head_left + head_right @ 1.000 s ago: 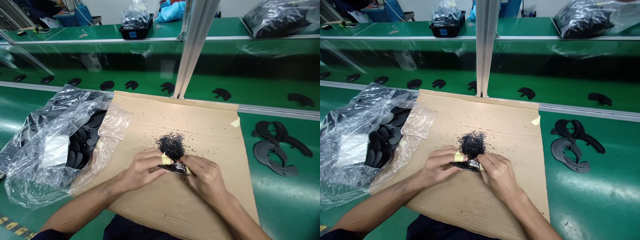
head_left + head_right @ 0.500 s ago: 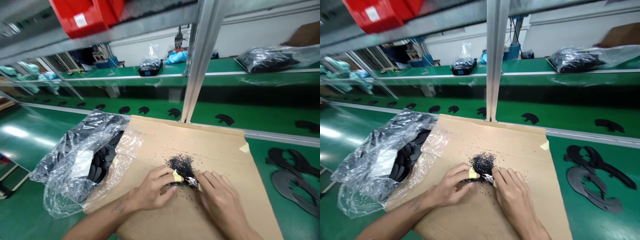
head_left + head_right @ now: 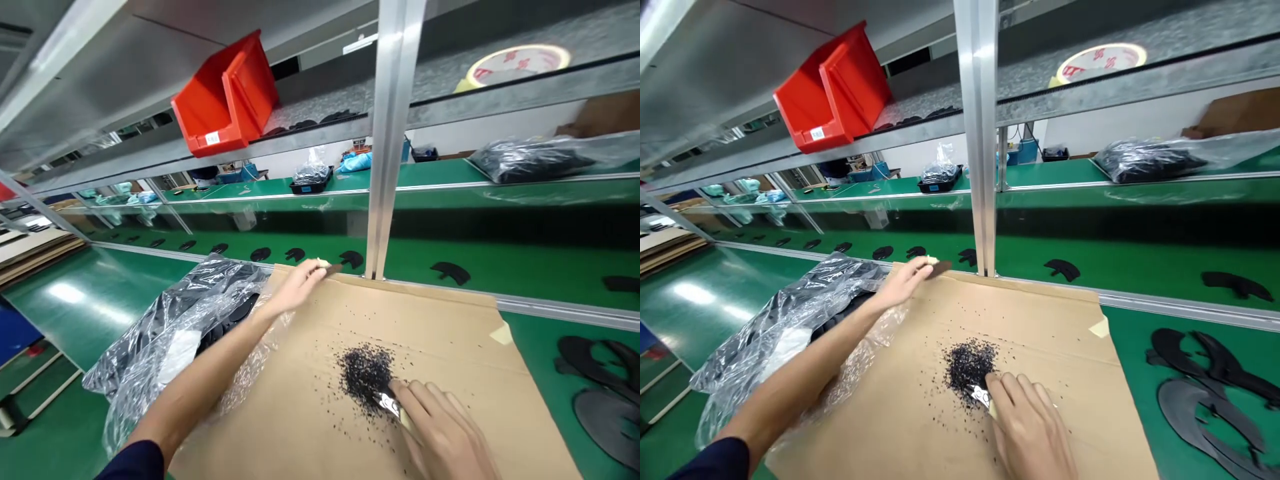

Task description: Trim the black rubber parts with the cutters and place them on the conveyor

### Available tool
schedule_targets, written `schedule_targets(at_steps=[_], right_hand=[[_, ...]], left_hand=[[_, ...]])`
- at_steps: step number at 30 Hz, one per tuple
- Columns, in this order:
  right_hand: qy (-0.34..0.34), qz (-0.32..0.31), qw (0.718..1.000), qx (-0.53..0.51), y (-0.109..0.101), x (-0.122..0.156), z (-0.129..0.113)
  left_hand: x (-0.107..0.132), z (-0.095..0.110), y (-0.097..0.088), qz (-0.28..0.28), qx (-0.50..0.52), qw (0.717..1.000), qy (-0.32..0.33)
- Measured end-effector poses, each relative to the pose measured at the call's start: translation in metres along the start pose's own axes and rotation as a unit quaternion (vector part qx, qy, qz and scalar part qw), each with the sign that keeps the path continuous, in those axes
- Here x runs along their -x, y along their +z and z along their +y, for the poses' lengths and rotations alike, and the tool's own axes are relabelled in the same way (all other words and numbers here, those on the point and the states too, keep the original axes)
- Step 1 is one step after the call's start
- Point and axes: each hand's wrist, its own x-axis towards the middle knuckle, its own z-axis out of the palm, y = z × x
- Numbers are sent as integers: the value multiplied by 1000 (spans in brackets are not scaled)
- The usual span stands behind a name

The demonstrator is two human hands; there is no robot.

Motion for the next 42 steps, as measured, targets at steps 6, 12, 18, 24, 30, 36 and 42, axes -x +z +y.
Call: schedule_targets(at_steps=[6, 12, 18, 24, 30, 36, 42], right_hand=[[31, 19, 999, 26, -1, 3, 4], [88, 27, 993, 69, -5, 2, 26], [137, -16, 983, 123, 2, 13, 44], [185, -82, 968, 152, 4, 20, 54], [186, -95, 965, 157, 4, 17, 53], [191, -89, 969, 133, 9, 21, 56], [171, -24, 979, 111, -3, 10, 62]], left_hand=[[-72, -49, 8, -47, -93, 994, -36], [-92, -86, 1, -98, -187, 967, -142], [-88, -109, -13, -84, -281, 911, -291], [-88, -96, -17, -50, -287, 920, -261], [-63, -51, -31, -92, -221, 965, -107], [-4, -23, -12, -235, -177, 956, 22], [-52, -46, -7, -222, -214, 951, -21]])
